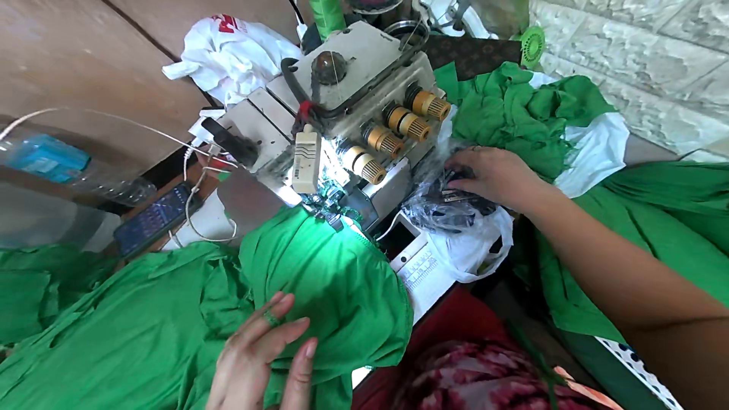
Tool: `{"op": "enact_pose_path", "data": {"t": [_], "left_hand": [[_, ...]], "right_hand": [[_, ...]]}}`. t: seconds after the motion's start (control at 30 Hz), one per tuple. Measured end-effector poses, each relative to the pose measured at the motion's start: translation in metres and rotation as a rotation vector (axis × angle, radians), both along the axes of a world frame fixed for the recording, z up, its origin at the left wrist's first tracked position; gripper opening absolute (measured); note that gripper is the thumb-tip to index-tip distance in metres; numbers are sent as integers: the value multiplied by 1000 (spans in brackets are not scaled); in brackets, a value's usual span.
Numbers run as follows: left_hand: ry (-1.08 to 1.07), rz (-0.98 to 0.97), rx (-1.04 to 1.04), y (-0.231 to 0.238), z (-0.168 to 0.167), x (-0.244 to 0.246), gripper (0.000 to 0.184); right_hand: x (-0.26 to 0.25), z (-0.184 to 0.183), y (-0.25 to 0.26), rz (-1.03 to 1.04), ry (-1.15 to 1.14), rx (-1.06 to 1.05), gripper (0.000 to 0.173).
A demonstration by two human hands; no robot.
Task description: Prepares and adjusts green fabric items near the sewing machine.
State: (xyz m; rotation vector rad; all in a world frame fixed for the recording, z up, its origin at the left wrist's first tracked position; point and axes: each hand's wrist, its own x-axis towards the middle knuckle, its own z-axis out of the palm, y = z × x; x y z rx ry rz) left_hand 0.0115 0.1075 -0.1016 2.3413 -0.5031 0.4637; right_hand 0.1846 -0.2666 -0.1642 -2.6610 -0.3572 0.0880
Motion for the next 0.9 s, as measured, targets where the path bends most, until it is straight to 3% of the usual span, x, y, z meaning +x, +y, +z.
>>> {"op": "enact_pose_path", "data": {"t": [0.1, 0.3, 0.47, 0.57, 0.63, 0.73, 0.83, 0.9], "left_hand": [[17, 5, 6, 0, 1, -2, 16], [8, 6, 14, 4, 1, -3, 18], [20, 11, -39, -9, 0, 0, 18], [33, -8, -97, -23, -4, 0, 18], [60, -29, -196, -32, -9, -1, 16], [198, -91, -506, -51, -18, -4, 15], [446, -198, -795, -71, -24, 0, 38], [522, -206, -986, -78, -31, 6, 38]], "right_hand": [[-1, 0, -2, -37, 22, 113, 30], [-14, 4, -15, -33, -147, 160, 32], [-13, 9, -19, 37, -211, 243, 11], [-12, 6, -22, 57, -246, 261, 11], [-18, 9, -17, 43, -307, 309, 15], [-46, 25, 12, 74, -490, 453, 21], [-87, 26, 64, 356, -638, 638, 13], [-103, 18, 98, 522, -694, 723, 8]]}}
